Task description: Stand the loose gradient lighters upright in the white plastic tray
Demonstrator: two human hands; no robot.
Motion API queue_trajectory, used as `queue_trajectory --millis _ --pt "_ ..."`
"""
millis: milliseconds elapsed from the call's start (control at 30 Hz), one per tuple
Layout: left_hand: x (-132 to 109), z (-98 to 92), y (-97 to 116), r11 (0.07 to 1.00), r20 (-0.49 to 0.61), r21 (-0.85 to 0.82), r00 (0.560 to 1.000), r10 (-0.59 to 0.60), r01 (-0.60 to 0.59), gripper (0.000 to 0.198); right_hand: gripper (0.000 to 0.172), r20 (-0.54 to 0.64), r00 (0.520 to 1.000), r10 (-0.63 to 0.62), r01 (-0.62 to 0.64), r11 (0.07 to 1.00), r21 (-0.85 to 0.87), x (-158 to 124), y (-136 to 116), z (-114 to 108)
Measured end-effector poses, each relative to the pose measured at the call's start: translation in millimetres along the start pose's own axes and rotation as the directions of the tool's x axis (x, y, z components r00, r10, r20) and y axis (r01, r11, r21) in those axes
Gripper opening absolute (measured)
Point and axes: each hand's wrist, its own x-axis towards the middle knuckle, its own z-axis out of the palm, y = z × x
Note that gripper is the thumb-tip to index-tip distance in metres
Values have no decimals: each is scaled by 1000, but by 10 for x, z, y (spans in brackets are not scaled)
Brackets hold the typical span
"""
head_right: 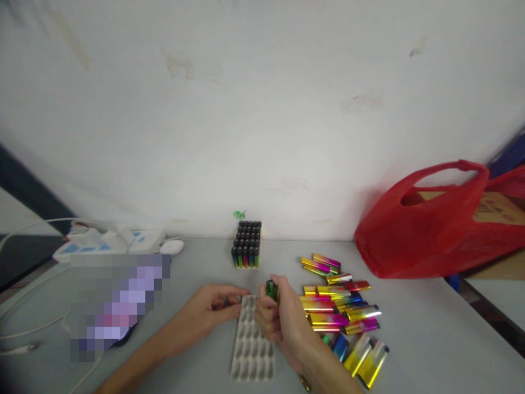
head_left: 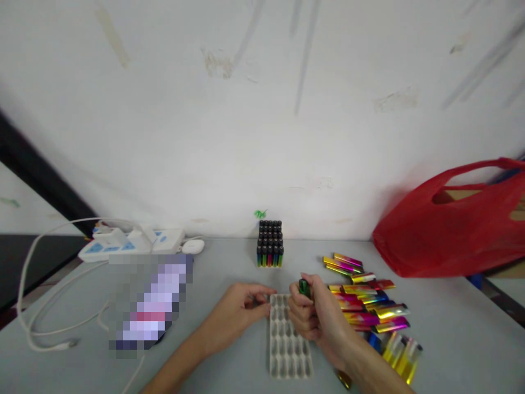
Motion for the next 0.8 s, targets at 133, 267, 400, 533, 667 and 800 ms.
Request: queue_trajectory --millis 133,267,400,533,667,800 --pt "11 1 -38 1000 4 -14 1000 -2 2 48 55 -37 999 -31 30 999 -39 -5 25 10" --pt "15 -4 -18 1000 -1 -2 1000 -11 11 46 55 -66 997 -32 29 999 -45 -1 9 27" --pt "12 -6 26 1000 2 -6 1000 -14 14 46 61 -56 998 -4 4 1000 2 8 -26 33" --pt "8 -4 23 999 -5 13 999 -32 32 47 63 -14 999 36 -36 999 12 12 -43 28" --pt "8 -1 13 999 -15 21 999 -45 45 46 64 -23 999 40 -40 999 14 21 -34 17" --pt "4 1 26 999 -23 24 999 -26 26 41 64 -26 999 43 -42 999 30 39 -22 3"
